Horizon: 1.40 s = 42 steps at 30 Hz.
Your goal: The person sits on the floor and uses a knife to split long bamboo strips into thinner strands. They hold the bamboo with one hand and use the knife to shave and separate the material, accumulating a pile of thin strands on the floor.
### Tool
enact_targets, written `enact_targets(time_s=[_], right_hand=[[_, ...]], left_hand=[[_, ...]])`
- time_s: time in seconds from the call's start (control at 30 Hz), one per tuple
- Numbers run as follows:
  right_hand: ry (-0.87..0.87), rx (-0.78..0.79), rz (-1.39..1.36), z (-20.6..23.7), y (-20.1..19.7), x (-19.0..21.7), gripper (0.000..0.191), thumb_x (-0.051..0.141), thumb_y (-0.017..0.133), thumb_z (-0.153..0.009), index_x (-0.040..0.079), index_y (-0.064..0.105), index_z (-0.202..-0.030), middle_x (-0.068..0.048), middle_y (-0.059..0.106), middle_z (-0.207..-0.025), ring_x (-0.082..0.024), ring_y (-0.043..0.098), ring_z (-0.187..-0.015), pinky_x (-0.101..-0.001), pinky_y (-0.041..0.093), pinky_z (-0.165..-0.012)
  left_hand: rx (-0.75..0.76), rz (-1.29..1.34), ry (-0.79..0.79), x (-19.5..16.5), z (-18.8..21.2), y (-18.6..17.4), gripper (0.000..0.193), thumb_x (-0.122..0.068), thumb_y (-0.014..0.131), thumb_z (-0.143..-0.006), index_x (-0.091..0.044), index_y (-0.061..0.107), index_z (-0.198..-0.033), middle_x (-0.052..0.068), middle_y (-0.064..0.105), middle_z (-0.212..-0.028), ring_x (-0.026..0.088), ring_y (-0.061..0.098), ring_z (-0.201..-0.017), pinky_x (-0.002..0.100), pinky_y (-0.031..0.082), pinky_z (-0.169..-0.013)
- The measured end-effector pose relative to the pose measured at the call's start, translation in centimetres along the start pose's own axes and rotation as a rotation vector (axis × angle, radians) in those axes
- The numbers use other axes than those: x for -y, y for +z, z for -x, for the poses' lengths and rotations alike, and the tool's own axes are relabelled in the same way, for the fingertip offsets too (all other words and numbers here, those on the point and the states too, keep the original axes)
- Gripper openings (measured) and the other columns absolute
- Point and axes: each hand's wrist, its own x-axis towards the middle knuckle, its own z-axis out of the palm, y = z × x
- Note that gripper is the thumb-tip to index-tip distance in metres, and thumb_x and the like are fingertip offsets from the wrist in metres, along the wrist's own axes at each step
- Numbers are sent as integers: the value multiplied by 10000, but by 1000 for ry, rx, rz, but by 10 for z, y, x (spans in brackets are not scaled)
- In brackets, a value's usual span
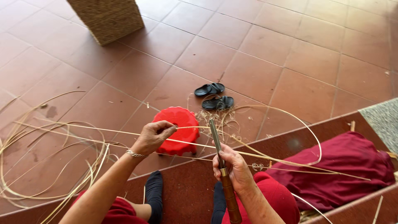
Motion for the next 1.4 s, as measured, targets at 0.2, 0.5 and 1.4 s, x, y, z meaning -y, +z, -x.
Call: enact_targets(time_s=[0.2, 0.5, 1.4], right_hand=[[-170, 69, -145, -49, -2, -12, 395, 214, 514, -1026, 53, 530, -1387, -72, 640, -774, -169, 608, -569, -316, 510, -472], [-204, -23, 73, -62, 28, 2, 341, 142, 523, -1008, 24, 556, -1326, -80, 635, -734, -188, 620, -567, -319, 522, -497], [-36, 91, 288, -48, 74, -23, 495, 133, 562, -996, 1, 454, -1460, -98, 635, -700, -162, 611, -529, -250, 522, -469]], left_hand=[[-106, -15, -110, 23, 45, -77, 189, -191, 728, -930, -44, 795, -1027, -17, 704, -827, 68, 590, -783, 253, 504, -701], [-6, -828, -215, 40, 63, -103, 497, -406, 695, -879, -260, 648, -1353, 62, 598, -1367, 242, 492, -1306, 467, 348, -1100], [23, -242, 191, -20, 46, -28, 75, -132, 775, -866, -67, 774, -905, 70, 729, -798, 169, 716, -695, 300, 563, -631]])
